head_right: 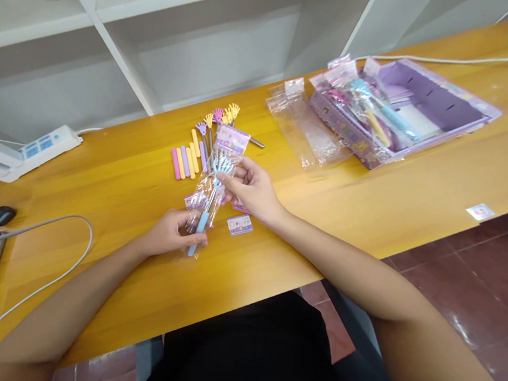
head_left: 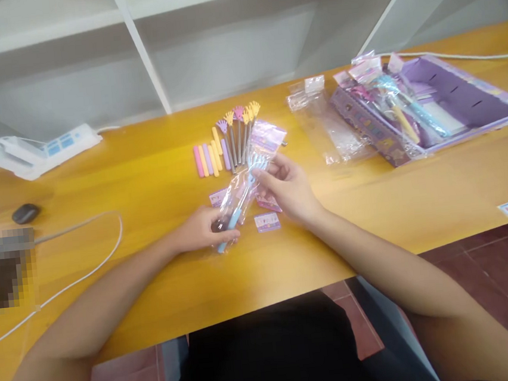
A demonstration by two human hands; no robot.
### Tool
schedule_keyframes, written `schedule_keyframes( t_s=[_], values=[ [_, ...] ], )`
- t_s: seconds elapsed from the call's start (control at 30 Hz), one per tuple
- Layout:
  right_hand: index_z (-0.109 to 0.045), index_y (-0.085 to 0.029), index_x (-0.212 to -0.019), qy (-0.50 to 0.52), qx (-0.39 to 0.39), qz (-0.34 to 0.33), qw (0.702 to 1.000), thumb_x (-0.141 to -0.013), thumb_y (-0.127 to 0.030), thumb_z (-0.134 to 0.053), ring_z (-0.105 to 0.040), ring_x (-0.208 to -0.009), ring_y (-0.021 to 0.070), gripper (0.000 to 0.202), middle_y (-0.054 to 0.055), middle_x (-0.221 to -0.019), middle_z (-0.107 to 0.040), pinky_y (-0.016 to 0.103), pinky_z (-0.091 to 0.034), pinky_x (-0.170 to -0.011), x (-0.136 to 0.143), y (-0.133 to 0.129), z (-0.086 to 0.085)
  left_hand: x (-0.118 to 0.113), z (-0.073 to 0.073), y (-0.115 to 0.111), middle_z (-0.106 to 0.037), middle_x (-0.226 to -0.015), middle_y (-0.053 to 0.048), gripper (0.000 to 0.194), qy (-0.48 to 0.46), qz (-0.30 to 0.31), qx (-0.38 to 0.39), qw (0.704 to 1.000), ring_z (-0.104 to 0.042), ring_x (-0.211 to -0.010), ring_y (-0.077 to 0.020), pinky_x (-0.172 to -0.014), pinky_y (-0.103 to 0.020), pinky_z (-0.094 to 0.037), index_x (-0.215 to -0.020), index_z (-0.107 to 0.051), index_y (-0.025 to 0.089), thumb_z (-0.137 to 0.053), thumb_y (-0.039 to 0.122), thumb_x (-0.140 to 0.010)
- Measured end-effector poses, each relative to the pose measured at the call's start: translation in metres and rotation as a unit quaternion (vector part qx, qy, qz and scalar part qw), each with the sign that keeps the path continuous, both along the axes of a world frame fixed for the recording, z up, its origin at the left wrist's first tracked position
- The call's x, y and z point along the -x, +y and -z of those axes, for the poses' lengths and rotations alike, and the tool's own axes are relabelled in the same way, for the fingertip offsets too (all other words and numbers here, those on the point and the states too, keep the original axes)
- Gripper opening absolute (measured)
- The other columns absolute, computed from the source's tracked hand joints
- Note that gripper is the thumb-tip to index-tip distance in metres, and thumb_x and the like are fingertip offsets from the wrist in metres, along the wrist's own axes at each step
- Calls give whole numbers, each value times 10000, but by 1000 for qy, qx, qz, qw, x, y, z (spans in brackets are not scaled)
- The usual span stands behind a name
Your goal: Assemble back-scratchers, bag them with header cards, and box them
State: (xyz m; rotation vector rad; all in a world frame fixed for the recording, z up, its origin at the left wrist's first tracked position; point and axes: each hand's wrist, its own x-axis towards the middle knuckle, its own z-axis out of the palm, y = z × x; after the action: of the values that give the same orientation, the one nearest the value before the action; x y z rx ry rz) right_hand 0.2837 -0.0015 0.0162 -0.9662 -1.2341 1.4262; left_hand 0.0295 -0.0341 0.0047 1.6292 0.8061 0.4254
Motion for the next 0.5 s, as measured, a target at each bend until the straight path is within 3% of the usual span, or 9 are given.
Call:
schedule_keyframes(
  t_s=[0.07,0.2,0.27,0.37,0.5],
  values=[
    [-597,-229,-1078,3,-10,3,1000,-877,-592,-856,-618,-637,114,490,-16,-793,-645,238,-497,-526,0,1,1,-2,-2,-2,-843,-872,-51,262,2,0,7,1000,-778,-701,-188,-681,-288,-585,-1035,-769,196,-757,454,-989],
    [-652,-188,-1047,-4,-3,-141,990,-832,-619,-889,-650,-724,121,537,11,-851,-689,265,-569,-666,7,-1,6,-3,1,-1,-851,-893,-58,297,-5,-15,12,1000,-794,-724,-200,-712,-302,-600,-1080,-761,197,-738,484,-1004],
    [-676,-175,-1022,-8,-1,-169,986,-852,-615,-874,-639,-716,118,512,11,-821,-683,273,-570,-690,8,-1,3,-2,2,0,-857,-929,-68,327,0,-4,-16,1000,-801,-773,-202,-754,-303,-599,-1080,-770,194,-722,511,-1013],
    [-717,-190,-1044,-25,-37,-100,994,-909,-538,-840,-646,-756,124,393,21,-884,-704,286,-576,-729,-4,8,-18,0,2,2,-859,-1011,-118,457,-17,11,-60,998,-781,-836,-200,-786,-306,-587,-1112,-784,169,-571,572,-1087],
    [-763,-189,-1030,-68,-140,80,985,-1009,-284,-721,-665,-867,119,106,59,-1033,-728,290,-550,-811,-55,43,-61,1,5,1,-852,-980,-147,568,-54,7,-58,997,-711,-776,-185,-746,-315,-565,-1246,-736,136,-413,591,-1139]
  ],
)
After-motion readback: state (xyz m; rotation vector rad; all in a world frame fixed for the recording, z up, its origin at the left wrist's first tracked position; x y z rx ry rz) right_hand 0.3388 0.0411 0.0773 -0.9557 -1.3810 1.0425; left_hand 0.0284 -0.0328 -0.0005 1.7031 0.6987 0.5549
